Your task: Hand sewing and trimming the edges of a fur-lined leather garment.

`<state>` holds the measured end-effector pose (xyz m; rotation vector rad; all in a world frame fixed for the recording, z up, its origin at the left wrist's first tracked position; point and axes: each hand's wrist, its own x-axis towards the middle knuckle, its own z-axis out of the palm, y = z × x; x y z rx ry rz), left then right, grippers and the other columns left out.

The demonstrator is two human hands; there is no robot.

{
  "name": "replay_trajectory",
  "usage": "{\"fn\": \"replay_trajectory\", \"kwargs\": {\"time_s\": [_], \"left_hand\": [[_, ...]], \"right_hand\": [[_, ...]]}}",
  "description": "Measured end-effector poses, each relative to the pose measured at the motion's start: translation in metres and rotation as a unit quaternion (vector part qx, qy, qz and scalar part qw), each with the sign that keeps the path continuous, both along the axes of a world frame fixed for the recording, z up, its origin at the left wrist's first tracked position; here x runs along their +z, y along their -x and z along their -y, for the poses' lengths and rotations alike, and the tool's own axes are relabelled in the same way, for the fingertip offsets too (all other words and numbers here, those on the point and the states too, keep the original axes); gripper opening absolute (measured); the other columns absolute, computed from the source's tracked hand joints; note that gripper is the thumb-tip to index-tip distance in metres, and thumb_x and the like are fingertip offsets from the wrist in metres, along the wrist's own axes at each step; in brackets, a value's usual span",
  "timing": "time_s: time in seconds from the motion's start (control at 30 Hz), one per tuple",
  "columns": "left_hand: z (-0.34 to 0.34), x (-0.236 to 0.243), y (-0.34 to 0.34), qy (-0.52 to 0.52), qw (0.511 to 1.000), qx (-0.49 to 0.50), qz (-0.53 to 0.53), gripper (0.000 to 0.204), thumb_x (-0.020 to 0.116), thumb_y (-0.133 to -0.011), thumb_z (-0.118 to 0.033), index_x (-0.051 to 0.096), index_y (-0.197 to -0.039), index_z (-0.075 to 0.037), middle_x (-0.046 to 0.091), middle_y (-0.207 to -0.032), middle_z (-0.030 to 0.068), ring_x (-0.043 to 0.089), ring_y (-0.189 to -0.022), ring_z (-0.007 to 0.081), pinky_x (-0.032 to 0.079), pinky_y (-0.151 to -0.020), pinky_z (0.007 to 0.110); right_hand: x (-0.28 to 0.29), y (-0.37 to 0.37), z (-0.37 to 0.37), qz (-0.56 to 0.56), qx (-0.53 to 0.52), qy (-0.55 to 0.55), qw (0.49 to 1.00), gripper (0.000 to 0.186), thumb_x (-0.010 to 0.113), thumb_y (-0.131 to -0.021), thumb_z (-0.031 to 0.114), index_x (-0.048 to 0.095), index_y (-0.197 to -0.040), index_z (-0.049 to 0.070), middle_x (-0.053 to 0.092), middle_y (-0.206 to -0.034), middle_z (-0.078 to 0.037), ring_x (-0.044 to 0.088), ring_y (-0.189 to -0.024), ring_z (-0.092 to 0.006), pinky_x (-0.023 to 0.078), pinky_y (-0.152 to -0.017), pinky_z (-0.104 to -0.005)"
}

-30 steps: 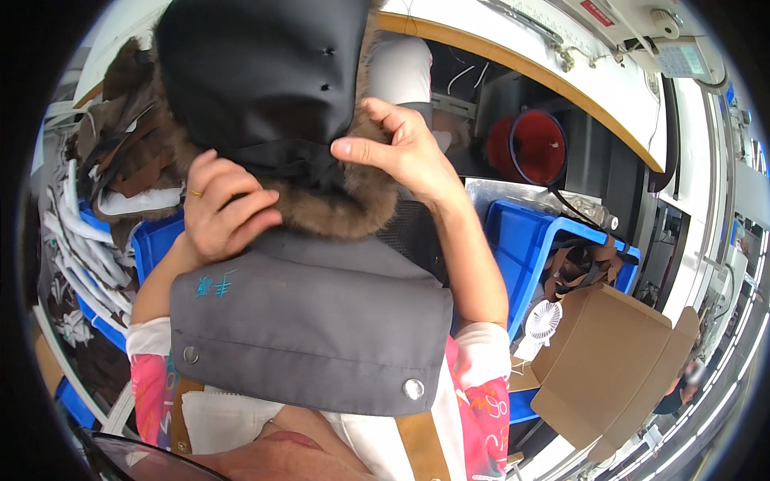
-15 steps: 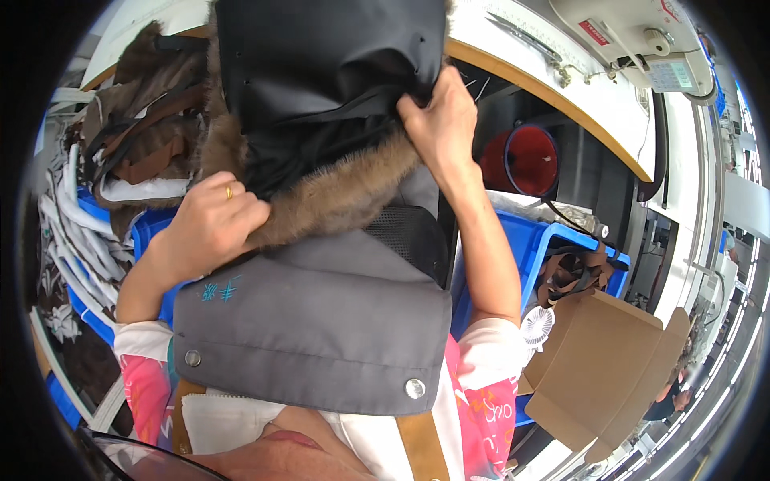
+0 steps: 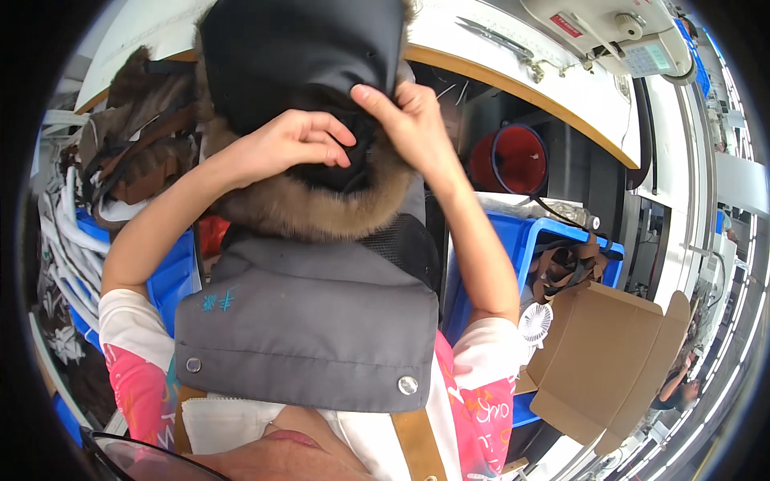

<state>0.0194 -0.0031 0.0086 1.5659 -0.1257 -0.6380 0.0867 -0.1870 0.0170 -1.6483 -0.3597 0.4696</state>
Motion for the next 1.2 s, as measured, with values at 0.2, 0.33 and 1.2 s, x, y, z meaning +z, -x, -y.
{"fn": "replay_trajectory", "kwargs": {"time_s": [0.2,0.33,1.2], "left_hand": [[0.015,-0.003,-0.020,-0.180,0.982,0.022,0.053,0.024,0.057,-0.083,-0.023,0.055,-0.094,-0.001,0.059,-0.075,0.0075,0.060,-0.070,0.0143,0.050,-0.064,0.026],[0.010,-0.020,-0.012,-0.315,0.919,-0.143,0.187,0.056,0.064,-0.072,-0.022,0.046,-0.119,0.004,0.059,-0.102,0.0191,0.057,-0.094,0.0288,0.044,-0.084,0.037],[0.041,-0.003,0.021,-0.248,0.901,0.053,0.352,0.037,0.063,-0.076,-0.010,0.055,-0.112,-0.005,0.052,-0.100,0.0060,0.058,-0.082,0.0229,0.048,-0.070,0.034]], "right_hand": [[-0.005,0.029,-0.012,0.453,0.067,0.036,0.888,0.016,0.061,-0.073,-0.002,0.060,-0.089,-0.001,0.059,-0.073,-0.019,0.060,-0.065,-0.0321,0.049,-0.060,-0.0329],[-0.005,0.008,-0.001,0.170,0.022,-0.051,0.984,0.026,0.057,-0.077,-0.001,0.060,-0.103,-0.003,0.067,-0.089,-0.007,0.062,-0.079,-0.0110,0.049,-0.072,-0.0240],[-0.023,-0.029,0.022,-0.238,-0.048,-0.244,0.939,0.040,0.046,-0.093,0.033,0.060,-0.098,-0.004,0.065,-0.092,-0.009,0.062,-0.080,-0.0150,0.049,-0.075,-0.0266]]}}
